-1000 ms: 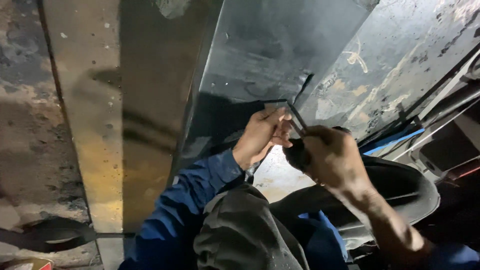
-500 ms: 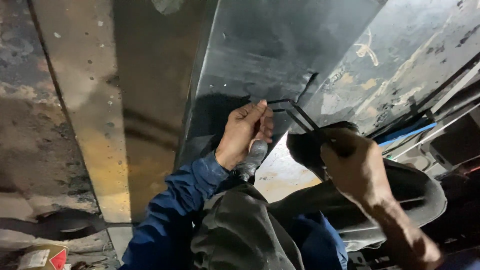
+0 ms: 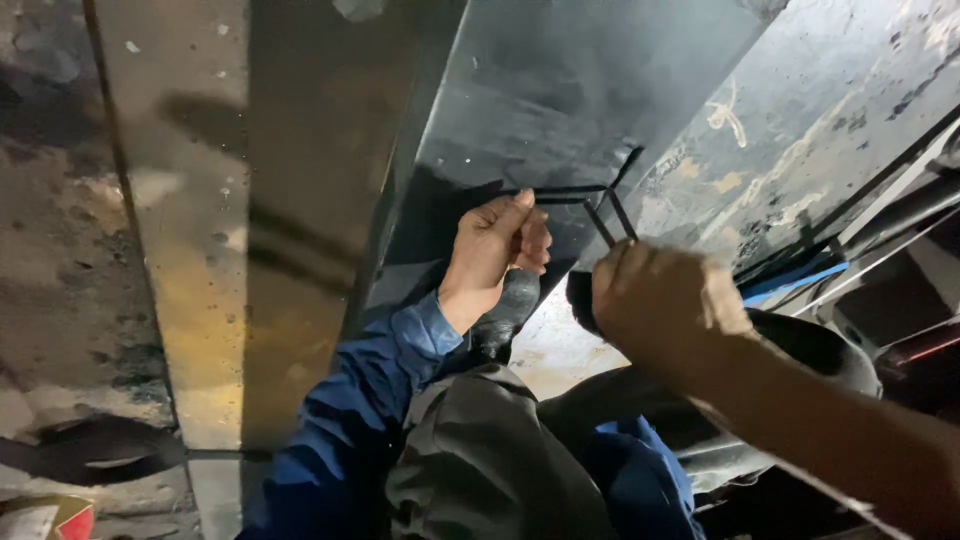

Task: Marking lines on a metal plate using a caliper for measurement.

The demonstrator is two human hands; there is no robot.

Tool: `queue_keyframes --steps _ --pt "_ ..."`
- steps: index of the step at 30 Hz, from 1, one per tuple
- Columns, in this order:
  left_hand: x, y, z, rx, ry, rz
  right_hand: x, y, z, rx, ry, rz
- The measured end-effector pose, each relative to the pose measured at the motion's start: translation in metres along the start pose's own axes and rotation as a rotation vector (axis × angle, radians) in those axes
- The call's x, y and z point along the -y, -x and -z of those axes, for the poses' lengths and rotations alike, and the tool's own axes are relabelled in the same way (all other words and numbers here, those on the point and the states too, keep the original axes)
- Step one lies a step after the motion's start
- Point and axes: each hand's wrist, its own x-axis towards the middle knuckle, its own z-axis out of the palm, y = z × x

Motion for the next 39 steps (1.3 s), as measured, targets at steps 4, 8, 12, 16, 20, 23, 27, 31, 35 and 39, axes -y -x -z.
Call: queue_keyframes --steps 4,8,12,16,20,23,27,31,35,39 --pt "-0.006 0.004 0.004 0.041 0.009 -0.045 0.02 0.011 -0.036 -0.285 0.221 0.015" --pt "-0.006 0.008 0.007 -0.017 -0.046 0.013 0.03 0.023 -0.06 -0.392 0.212 -0.068" --pt "-0.002 0.012 0.013 0.048 -0.029 -0.029 0.022 0.046 -0.15 -0.22 -0.314 -0.403" --pt "-0.012 0.027 0.018 -0.017 -0.114 -0.051 0.036 0.044 -0.099 -0.131 -0.605 -0.539" --pt "-0.018 0.03 0.022 0.014 -0.124 -0.131 0.065 0.023 -0.002 -0.579 -1.077 -0.541" --pt "-0.014 0.021 0.029 0.048 -0.06 -0.231 0.071 0.006 0.0 -0.599 -1.293 -0.593" --pt "-0.014 0.01 0.031 0.009 -0.069 -0.338 0.074 -0.011 -0.022 -0.715 -1.32 -0.542" --pt "-0.01 0.004 0.029 -0.007 -0.083 -0.31 0.072 -0.013 -0.028 -0.696 -1.269 -0.545" --pt "-0.012 0.005 0.031 -0.034 -0.075 -0.315 0.071 -0.015 -0.025 -0.7 -1.28 -0.504" --pt "-0.013 0.005 0.03 -0.041 -0.091 -0.324 0.07 -0.016 -0.019 -0.624 -1.247 -0.565"
